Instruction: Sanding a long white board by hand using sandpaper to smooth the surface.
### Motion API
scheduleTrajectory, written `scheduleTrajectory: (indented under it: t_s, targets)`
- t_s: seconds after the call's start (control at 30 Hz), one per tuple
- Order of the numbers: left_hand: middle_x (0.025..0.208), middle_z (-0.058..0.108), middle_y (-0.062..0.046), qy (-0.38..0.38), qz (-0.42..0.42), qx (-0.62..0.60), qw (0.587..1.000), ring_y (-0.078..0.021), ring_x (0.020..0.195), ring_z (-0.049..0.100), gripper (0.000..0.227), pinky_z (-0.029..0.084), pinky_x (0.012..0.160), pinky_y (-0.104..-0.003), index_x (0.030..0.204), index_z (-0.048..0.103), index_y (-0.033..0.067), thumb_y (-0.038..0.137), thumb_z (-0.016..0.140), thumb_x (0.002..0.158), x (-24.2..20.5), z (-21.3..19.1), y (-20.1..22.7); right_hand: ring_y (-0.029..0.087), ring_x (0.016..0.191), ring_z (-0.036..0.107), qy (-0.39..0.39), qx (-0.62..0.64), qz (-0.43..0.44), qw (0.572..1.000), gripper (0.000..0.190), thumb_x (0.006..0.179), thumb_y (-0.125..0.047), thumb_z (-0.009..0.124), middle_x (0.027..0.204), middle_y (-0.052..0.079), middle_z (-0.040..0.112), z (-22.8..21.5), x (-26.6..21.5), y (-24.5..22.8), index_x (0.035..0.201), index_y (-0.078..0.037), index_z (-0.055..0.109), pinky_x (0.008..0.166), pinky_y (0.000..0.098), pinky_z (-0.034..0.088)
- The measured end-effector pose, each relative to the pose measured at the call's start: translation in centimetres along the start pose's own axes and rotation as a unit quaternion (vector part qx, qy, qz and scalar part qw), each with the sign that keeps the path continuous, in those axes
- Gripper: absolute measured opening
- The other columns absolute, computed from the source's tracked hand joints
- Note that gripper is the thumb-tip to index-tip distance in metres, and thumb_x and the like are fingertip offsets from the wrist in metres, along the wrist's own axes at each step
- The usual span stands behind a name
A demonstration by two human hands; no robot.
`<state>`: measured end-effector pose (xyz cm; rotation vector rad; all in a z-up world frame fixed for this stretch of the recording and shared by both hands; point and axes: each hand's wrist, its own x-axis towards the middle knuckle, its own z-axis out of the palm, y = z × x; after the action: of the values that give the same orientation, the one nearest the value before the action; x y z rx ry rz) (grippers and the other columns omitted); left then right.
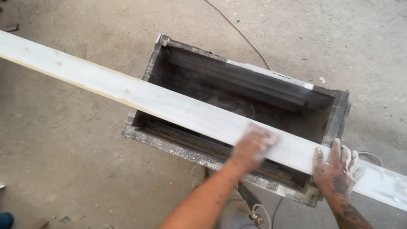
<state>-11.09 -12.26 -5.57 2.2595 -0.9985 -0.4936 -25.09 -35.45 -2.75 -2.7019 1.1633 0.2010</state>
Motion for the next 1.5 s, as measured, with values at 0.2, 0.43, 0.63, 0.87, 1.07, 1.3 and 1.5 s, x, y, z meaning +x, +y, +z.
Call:
scheduleTrajectory:
  t_s: [0.2, 0.43, 0.63, 0.87, 1.07, 1.3, 1.5]
  targets:
    - [0.131, 0.067, 0.013, 0.142, -0.242, 0.044, 0.959, -0.0121, 0.093, 0.065, 0.045, 0.048, 0.055, -0.03, 0.135, 0.067, 0.0373, 0.041, 0.03, 0.108, -6.4, -17.3, -13.9, 0.047, 0.152, 0.03, 0.077, -0.027, -0.039, 0.996, 0.073, 0.104, -0.053, 0.04, 0.155, 0.028, 0.051, 1.4, 0.0, 1.1, 0.161, -0.007, 0.046, 0.115, 0.0735, 0.012]
    - [0.141, 0.061, -0.011, 0.046, -0.183, -0.108, 0.976, -0.027, 0.133, 0.054, 0.055, 0.04, 0.113, -0.041, 0.135, 0.063, 0.0112, 0.045, 0.031, 0.105, -1.4, -7.7, -1.0, 0.045, 0.152, 0.027, 0.037, -0.01, -0.023, 0.999, 0.076, 0.105, -0.058, 0.032, 0.158, 0.024, 0.045, 0.9, -0.4, 0.2, 0.162, -0.009, 0.039, 0.116, 0.0712, 0.01]
    - [0.135, 0.067, -0.001, 0.115, -0.263, -0.029, 0.957, -0.0201, 0.121, 0.063, 0.045, 0.052, 0.094, -0.034, 0.128, 0.07, 0.0233, 0.044, 0.036, 0.106, -5.3, -17.2, -12.9, 0.045, 0.153, 0.024, 0.028, 0.008, -0.003, 1.0, 0.074, 0.104, -0.054, 0.036, 0.159, 0.027, 0.043, 0.3, 0.1, -0.3, 0.161, -0.007, 0.039, 0.116, 0.0706, 0.008]
    - [0.129, 0.07, -0.014, 0.126, -0.027, -0.06, 0.99, -0.0306, 0.13, 0.06, 0.042, 0.036, 0.121, -0.042, 0.121, 0.074, 0.007, 0.037, 0.049, 0.106, -0.2, -3.0, -2.8, 0.043, 0.153, 0.022, 0.011, 0.009, -0.005, 1.0, 0.074, 0.104, -0.056, 0.031, 0.16, 0.025, 0.041, 0.2, 0.3, -0.5, 0.163, -0.01, 0.035, 0.118, 0.0694, 0.005]
    - [0.131, 0.07, 0.01, 0.186, -0.234, -0.009, 0.954, -0.0068, 0.068, 0.062, 0.031, 0.042, 0.04, -0.021, 0.123, 0.074, 0.0283, 0.023, 0.049, 0.106, -6.8, -19.7, -14.6, 0.044, 0.151, 0.026, 0.032, 0.014, -0.007, 0.999, 0.071, 0.104, -0.05, 0.04, 0.156, 0.028, 0.045, 0.3, 0.1, -0.9, 0.16, -0.007, 0.042, 0.115, 0.0702, 0.008]
    - [0.127, 0.068, -0.014, 0.122, -0.207, -0.173, 0.955, -0.0317, 0.119, 0.06, 0.047, 0.045, 0.104, -0.043, 0.125, 0.07, 0.0092, 0.042, 0.044, 0.104, -0.4, -4.5, -0.7, 0.045, 0.153, 0.023, 0.024, -0.013, -0.011, 1.0, 0.074, 0.104, -0.053, 0.034, 0.159, 0.026, 0.042, 0.4, -0.2, 0.1, 0.162, -0.007, 0.037, 0.116, 0.0715, 0.008]
    - [0.137, 0.066, 0.0, 0.152, -0.15, -0.206, 0.955, -0.0158, 0.127, 0.061, 0.042, 0.042, 0.111, -0.032, 0.132, 0.067, 0.0201, 0.034, 0.037, 0.106, -4.9, -16.6, -11.2, 0.042, 0.156, 0.019, -0.004, -0.003, 0.016, 1.0, 0.08, 0.101, -0.063, 0.026, 0.165, 0.019, 0.035, 0.7, 0.6, -0.2, 0.164, -0.013, 0.03, 0.118, 0.0702, 0.006]
